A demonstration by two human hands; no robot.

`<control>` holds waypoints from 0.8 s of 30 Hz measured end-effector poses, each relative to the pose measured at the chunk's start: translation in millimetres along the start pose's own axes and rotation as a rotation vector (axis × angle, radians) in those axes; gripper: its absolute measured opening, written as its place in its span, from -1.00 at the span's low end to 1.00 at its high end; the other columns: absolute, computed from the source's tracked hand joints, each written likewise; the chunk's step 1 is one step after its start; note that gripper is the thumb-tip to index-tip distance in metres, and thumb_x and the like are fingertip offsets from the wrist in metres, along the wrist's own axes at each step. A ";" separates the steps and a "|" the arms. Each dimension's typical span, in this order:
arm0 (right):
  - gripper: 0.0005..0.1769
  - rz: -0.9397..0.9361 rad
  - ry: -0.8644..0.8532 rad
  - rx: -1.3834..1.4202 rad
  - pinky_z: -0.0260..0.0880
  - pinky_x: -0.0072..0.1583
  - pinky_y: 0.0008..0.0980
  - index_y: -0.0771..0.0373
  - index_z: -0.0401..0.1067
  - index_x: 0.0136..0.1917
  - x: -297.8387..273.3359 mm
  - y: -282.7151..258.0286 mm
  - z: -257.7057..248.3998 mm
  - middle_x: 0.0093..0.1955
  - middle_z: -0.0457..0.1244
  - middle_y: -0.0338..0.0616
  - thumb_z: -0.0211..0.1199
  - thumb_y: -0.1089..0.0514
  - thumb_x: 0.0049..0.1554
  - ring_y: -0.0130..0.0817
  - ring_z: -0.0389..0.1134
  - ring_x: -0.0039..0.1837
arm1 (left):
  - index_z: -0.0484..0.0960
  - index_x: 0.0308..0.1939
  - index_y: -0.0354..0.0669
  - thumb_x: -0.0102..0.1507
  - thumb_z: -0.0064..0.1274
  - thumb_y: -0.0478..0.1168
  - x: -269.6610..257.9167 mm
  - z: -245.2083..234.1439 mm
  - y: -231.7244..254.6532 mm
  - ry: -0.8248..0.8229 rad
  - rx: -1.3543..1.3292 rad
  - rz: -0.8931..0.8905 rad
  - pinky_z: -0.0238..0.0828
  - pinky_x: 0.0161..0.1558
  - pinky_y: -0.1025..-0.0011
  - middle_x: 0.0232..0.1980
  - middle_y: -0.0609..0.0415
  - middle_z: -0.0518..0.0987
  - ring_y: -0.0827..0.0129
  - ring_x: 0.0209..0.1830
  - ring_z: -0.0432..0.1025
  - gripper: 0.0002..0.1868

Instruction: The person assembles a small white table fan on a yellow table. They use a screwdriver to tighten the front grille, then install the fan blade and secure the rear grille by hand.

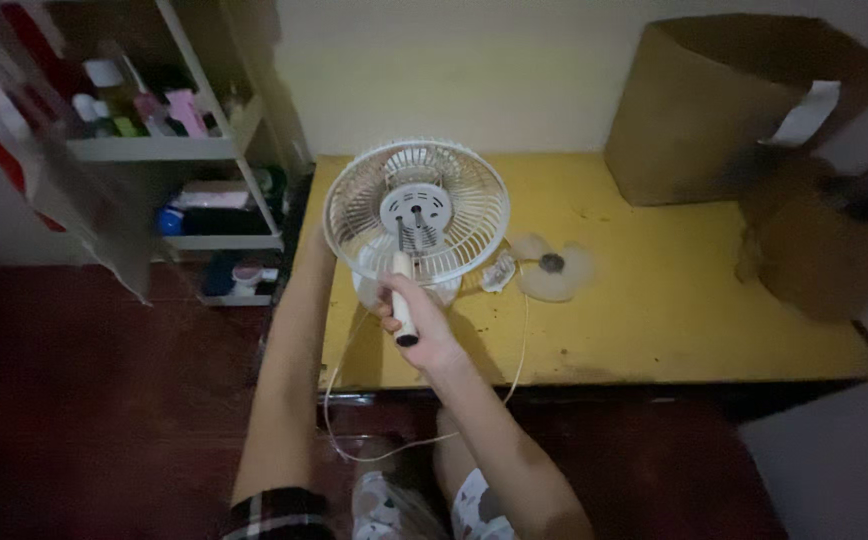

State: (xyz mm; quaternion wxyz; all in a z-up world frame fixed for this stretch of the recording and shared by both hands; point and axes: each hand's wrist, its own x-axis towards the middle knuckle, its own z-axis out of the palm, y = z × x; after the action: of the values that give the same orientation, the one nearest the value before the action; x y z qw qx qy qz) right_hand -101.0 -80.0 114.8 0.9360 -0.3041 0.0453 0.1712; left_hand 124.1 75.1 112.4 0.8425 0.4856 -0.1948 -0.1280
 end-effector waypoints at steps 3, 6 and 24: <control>-0.68 -0.194 0.252 -0.218 0.40 -0.37 -0.40 0.35 0.39 0.09 6.6 11.6 -0.7 -0.20 0.30 -0.10 0.38 0.25 0.10 -0.38 0.32 -0.32 | 0.18 0.50 0.09 0.28 -0.01 -0.07 -2.8 0.3 7.3 0.000 0.016 -0.003 0.31 0.27 0.25 0.47 0.08 0.28 0.30 0.37 0.26 -0.31; -0.72 -0.148 0.247 -0.320 0.51 -0.32 -0.28 0.35 0.41 0.06 -1.6 8.4 -9.3 -0.19 0.31 -0.10 0.37 0.18 0.14 -0.36 0.38 -0.29 | 0.18 0.49 0.08 0.29 -0.01 -0.07 -5.4 3.3 5.6 0.003 0.022 -0.014 0.31 0.27 0.25 0.46 0.08 0.29 0.30 0.37 0.26 -0.31; -0.71 -0.073 0.175 -0.909 0.19 -0.51 -0.30 0.44 0.28 0.04 -27.8 -47.1 35.1 -0.30 0.20 -0.14 0.09 0.11 0.26 -0.42 0.19 -0.49 | 0.23 0.47 0.03 0.30 0.01 -0.08 4.2 6.0 0.3 0.005 -0.010 -0.005 0.34 0.24 0.26 0.42 0.06 0.33 0.30 0.33 0.30 -0.35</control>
State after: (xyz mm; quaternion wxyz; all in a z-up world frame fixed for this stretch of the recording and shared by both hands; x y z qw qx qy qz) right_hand -111.4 -103.3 174.6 0.7058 -0.6983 0.0336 0.1144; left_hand 125.1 68.9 116.3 0.8450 0.4823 -0.1908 -0.1298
